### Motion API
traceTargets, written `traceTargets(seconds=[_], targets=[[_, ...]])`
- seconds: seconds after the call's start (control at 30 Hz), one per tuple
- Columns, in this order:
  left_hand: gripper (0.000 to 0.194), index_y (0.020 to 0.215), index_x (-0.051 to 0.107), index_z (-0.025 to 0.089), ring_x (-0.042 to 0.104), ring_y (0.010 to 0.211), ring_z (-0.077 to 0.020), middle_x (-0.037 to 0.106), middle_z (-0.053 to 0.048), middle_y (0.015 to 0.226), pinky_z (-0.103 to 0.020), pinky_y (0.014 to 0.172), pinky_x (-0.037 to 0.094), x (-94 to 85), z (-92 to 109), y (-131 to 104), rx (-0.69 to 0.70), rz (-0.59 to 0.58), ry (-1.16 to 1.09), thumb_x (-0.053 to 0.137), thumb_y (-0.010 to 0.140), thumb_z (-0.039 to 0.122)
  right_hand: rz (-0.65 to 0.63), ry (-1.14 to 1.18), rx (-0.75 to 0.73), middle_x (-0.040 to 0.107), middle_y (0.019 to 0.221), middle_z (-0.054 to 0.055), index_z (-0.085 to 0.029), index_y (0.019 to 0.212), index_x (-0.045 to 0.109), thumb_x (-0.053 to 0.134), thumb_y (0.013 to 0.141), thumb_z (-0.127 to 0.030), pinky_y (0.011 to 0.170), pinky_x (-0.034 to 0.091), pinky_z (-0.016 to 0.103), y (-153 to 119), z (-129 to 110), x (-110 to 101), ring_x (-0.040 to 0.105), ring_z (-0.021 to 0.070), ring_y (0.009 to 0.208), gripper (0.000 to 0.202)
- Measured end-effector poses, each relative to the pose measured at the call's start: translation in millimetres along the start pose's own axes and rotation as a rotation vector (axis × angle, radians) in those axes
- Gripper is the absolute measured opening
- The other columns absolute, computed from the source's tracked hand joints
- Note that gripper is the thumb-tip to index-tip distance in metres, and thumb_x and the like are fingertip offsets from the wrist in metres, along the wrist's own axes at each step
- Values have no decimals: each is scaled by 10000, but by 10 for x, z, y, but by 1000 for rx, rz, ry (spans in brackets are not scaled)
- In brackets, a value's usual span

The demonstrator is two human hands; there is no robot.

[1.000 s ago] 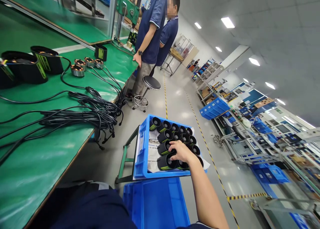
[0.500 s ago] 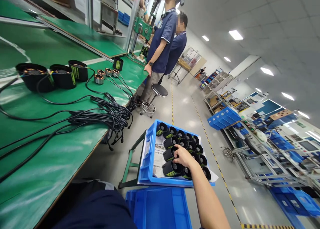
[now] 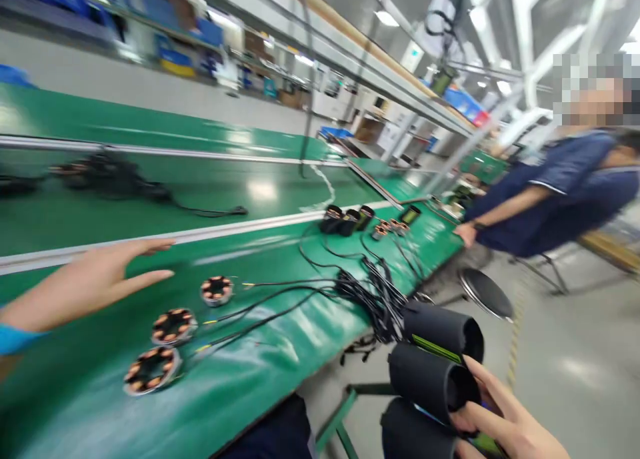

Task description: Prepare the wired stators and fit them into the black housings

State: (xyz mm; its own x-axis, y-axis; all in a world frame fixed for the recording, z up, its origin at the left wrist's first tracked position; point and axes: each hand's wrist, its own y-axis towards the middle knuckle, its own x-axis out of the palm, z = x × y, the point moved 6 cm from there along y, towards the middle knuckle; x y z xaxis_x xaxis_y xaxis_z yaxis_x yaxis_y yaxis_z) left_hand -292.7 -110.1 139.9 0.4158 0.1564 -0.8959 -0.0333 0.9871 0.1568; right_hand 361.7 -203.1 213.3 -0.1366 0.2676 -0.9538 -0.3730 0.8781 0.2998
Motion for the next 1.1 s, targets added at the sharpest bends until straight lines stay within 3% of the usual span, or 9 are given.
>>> traceTargets(seconds=[0.13,0.27,0.4,0.53,0.67,0.77,0.83,0.93,1.1], targets=[[773,1482,473,263,628,1283,-242,651,-20,1459,-352,1071,504,-356,-155,-395,-146,122,-66,393,952,820,21,267,-368,634,1465,80,-331,804,782,677,842,-369,876,652,384,1667,-1560,187,728,301,1173,118],[639,1516,410,317,676,1160,-224,681,-6,1390,-273,791,534,-698,-428,-930,-408,345,-97,468,976,653,-202,485,-497,554,1554,73,-281,802,808,794,771,-243,1125,523,439,2672,-3380,490,573,324,1406,51],[592,1500,397,305,625,1270,-213,677,-24,1365,-291,937,533,-940,-669,-1421,-546,500,-78,455,988,598,-461,349,-835,734,1235,143,-202,930,840,820,860,-332,1049,560,406,2853,-4914,894,625,334,1328,148],[626,1492,417,319,631,1265,-238,665,-26,1381,-294,856,556,-991,-898,-1609,-609,504,-51,437,975,672,-607,132,-1059,748,1132,181,-141,1058,809,785,898,-379,860,628,386,2597,-5757,1226,712,322,1117,288],[816,1465,488,275,652,1238,-303,656,-79,1397,-313,660,559,-1012,-1163,-1416,-503,453,-49,465,871,834,-643,103,-1078,682,1264,234,-117,1185,762,806,876,-390,846,635,404,2389,-5946,1378,720,331,1101,415],[857,1469,485,210,654,1237,-307,600,-132,1448,-366,842,600,-1059,-1412,-979,-411,336,24,431,888,837,-636,320,-1129,671,1339,147,-228,1076,798,826,872,-485,921,611,434,2567,-5805,1362,710,313,1137,330],[879,1472,498,189,661,1219,-308,589,-145,1434,-399,984,573,-1101,-1599,-572,-373,260,74,442,878,833,-533,509,-1014,702,1309,55,-280,1029,793,810,887,-536,1010,563,389,3029,-5582,1376,688,254,1182,294],[847,1513,491,203,624,1281,-343,531,-159,1490,-437,1112,502,-1129,-1861,145,-339,148,162,548,869,751,-335,488,-579,707,1310,22,-277,1222,723,755,961,-446,1098,480,319,4011,-5076,1652,637,190,1258,312],[867,1608,372,227,510,1402,-404,401,-196,1612,-562,1170,436,-954,-2175,1302,-363,-24,314,735,882,530,-320,319,-269,587,1468,218,-110,1507,506,775,939,-372,1113,465,533,5047,-4627,2373,562,383,1362,681]])
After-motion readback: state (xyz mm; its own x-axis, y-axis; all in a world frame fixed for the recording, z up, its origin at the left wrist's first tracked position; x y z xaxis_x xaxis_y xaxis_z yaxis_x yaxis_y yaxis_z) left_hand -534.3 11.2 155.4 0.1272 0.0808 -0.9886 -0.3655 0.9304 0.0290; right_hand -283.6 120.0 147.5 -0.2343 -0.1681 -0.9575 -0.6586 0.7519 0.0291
